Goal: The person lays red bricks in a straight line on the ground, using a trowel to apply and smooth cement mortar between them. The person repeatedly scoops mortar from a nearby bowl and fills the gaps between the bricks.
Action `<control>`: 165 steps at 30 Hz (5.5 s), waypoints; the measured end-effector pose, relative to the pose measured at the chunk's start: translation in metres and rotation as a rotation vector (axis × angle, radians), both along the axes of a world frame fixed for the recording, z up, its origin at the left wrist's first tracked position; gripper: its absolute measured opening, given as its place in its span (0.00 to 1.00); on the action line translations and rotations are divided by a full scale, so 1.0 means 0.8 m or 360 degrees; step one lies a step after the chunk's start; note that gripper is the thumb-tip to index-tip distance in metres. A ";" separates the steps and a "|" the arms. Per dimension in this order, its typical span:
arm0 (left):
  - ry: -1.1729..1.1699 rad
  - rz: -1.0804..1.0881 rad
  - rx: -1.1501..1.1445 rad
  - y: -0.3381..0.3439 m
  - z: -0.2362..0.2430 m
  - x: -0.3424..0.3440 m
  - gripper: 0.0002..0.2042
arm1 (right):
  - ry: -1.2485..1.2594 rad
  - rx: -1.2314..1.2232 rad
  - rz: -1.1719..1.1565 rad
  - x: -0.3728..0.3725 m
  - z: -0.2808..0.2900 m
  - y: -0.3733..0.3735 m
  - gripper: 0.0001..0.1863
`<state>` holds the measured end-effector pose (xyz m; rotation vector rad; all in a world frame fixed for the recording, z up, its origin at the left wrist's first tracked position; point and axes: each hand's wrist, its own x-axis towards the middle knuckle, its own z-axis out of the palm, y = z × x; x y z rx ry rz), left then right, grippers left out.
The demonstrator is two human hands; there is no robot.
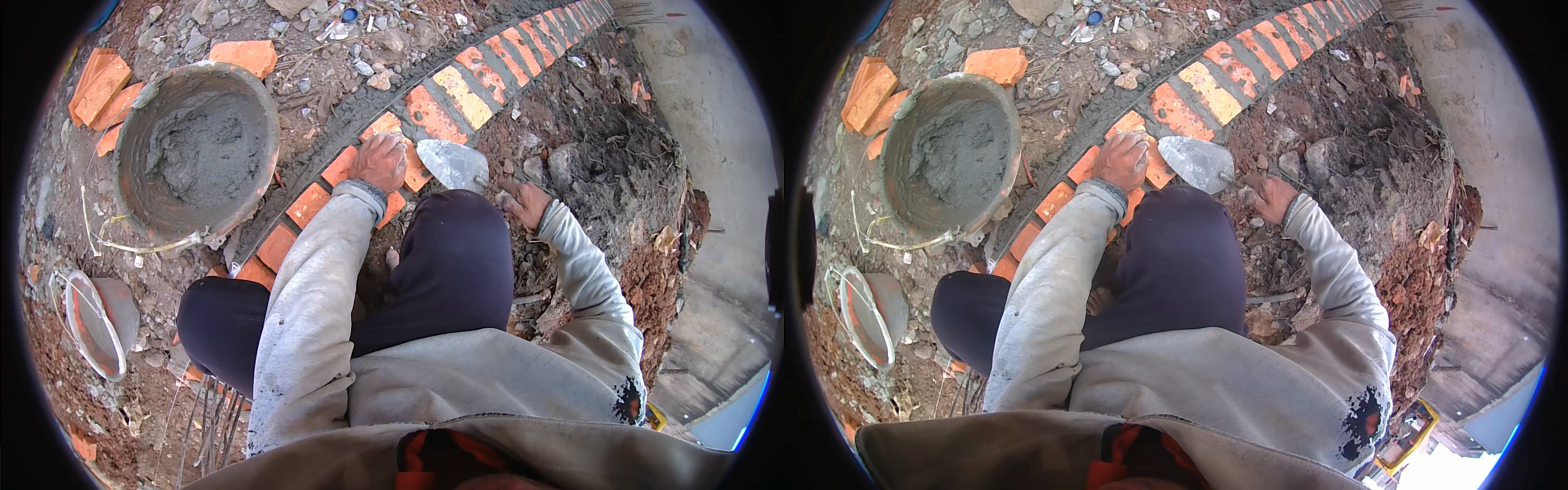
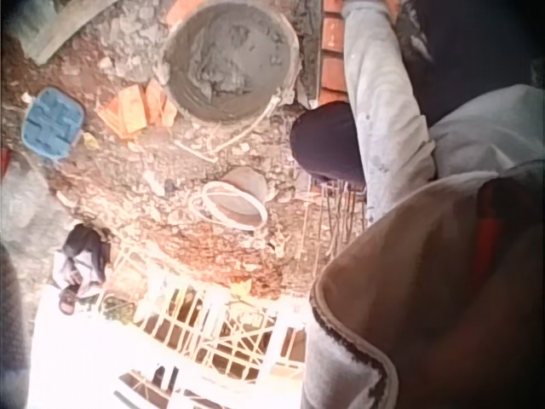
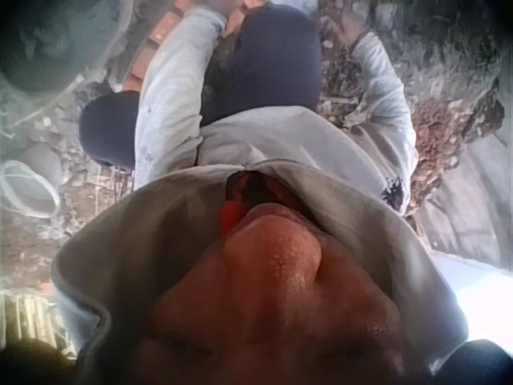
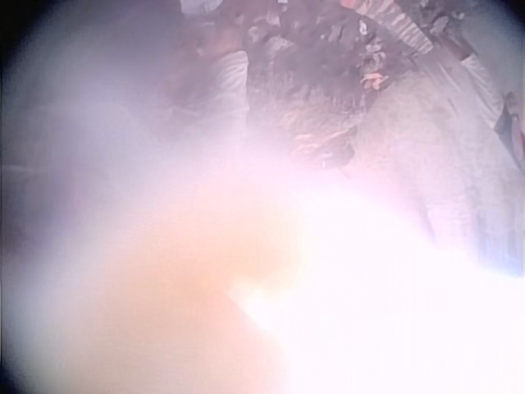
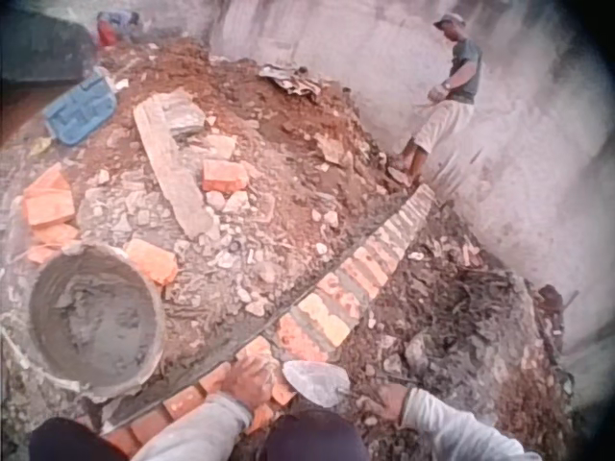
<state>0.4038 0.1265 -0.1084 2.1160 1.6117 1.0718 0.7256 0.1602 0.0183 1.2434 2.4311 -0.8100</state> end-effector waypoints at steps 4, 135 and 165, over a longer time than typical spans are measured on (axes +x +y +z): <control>0.0110 0.0110 0.0157 0.002 -0.004 -0.001 0.13 | -0.0510 0.0300 0.0246 -0.054 0.005 0.060 0.21; -0.1520 0.0490 -0.0297 0.050 0.173 -0.059 0.30 | 0.0277 -0.0516 -0.0643 -0.038 -0.004 -0.060 0.21; -0.1241 0.1446 -0.1656 -0.377 0.309 -0.092 0.24 | 0.1886 -0.3069 -0.2267 -0.049 -0.070 -0.148 0.17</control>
